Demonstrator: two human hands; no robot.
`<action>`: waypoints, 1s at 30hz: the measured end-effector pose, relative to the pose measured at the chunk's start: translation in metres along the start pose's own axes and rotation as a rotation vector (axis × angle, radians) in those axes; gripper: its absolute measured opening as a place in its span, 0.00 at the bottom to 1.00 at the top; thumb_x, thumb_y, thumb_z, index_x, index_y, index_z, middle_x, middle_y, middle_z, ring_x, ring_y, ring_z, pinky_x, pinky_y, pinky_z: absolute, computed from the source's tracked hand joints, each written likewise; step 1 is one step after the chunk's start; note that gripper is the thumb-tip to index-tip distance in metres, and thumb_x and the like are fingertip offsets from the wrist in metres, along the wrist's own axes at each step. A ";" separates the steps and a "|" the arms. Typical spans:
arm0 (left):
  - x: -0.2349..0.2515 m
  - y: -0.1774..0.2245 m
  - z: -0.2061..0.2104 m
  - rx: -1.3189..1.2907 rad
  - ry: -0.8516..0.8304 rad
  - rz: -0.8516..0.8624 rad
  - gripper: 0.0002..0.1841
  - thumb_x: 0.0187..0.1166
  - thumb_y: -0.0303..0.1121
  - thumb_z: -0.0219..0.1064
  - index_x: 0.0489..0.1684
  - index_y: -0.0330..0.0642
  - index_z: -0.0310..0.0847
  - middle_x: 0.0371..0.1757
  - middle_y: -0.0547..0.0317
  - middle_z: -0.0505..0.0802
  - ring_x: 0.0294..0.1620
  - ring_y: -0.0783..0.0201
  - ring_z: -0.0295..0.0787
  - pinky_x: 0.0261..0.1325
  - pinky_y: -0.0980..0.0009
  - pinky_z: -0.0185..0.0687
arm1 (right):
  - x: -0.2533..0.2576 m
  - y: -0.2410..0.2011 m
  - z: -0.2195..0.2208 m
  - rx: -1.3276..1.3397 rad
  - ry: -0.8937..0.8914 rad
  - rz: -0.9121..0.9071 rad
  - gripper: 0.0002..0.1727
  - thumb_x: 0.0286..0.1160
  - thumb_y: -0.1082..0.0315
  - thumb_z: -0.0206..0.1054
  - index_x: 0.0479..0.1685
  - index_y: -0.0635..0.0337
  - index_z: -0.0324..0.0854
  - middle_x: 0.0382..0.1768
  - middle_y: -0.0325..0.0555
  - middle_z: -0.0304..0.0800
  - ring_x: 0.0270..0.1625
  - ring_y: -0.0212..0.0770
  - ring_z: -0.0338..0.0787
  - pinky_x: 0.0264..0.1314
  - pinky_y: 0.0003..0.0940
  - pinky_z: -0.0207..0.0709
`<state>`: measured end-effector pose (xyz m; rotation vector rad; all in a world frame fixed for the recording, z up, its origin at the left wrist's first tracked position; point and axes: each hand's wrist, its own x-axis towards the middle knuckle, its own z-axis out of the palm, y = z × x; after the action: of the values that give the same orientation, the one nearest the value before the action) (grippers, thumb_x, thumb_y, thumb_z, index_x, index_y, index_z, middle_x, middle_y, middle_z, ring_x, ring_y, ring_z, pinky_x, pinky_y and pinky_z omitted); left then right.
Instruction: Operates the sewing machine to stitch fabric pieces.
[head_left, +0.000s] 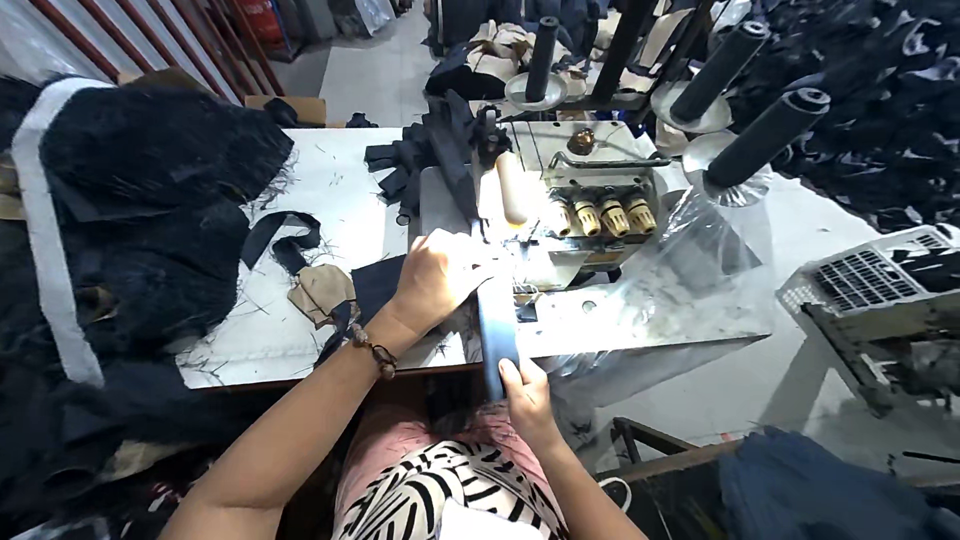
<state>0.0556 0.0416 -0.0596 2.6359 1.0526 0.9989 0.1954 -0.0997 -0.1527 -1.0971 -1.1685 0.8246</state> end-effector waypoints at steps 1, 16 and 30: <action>0.000 0.000 0.000 0.007 -0.001 0.000 0.08 0.77 0.37 0.74 0.42 0.43 0.93 0.46 0.52 0.94 0.52 0.48 0.90 0.56 0.47 0.81 | 0.007 0.000 0.002 0.010 0.012 0.002 0.12 0.81 0.75 0.53 0.35 0.67 0.82 0.29 0.32 0.88 0.36 0.16 0.87 0.43 0.15 0.82; 0.024 -0.021 -0.011 0.111 -0.285 -0.097 0.26 0.79 0.59 0.64 0.65 0.53 0.90 0.66 0.58 0.93 0.79 0.44 0.80 0.82 0.30 0.59 | 0.073 0.019 0.013 0.043 -0.054 -0.106 0.17 0.80 0.73 0.50 0.27 0.59 0.83 0.30 0.32 0.85 0.36 0.23 0.83 0.44 0.22 0.80; -0.010 -0.115 -0.038 -0.014 -0.281 -0.613 0.26 0.87 0.39 0.65 0.76 0.28 0.71 0.71 0.27 0.82 0.69 0.33 0.84 0.72 0.36 0.77 | 0.063 0.033 0.014 0.047 0.041 0.033 0.11 0.84 0.70 0.51 0.41 0.59 0.80 0.24 0.28 0.82 0.23 0.21 0.81 0.28 0.18 0.79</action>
<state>-0.0387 0.1170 -0.0759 2.1200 1.6100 0.4843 0.1976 -0.0284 -0.1656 -1.0926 -1.0946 0.8470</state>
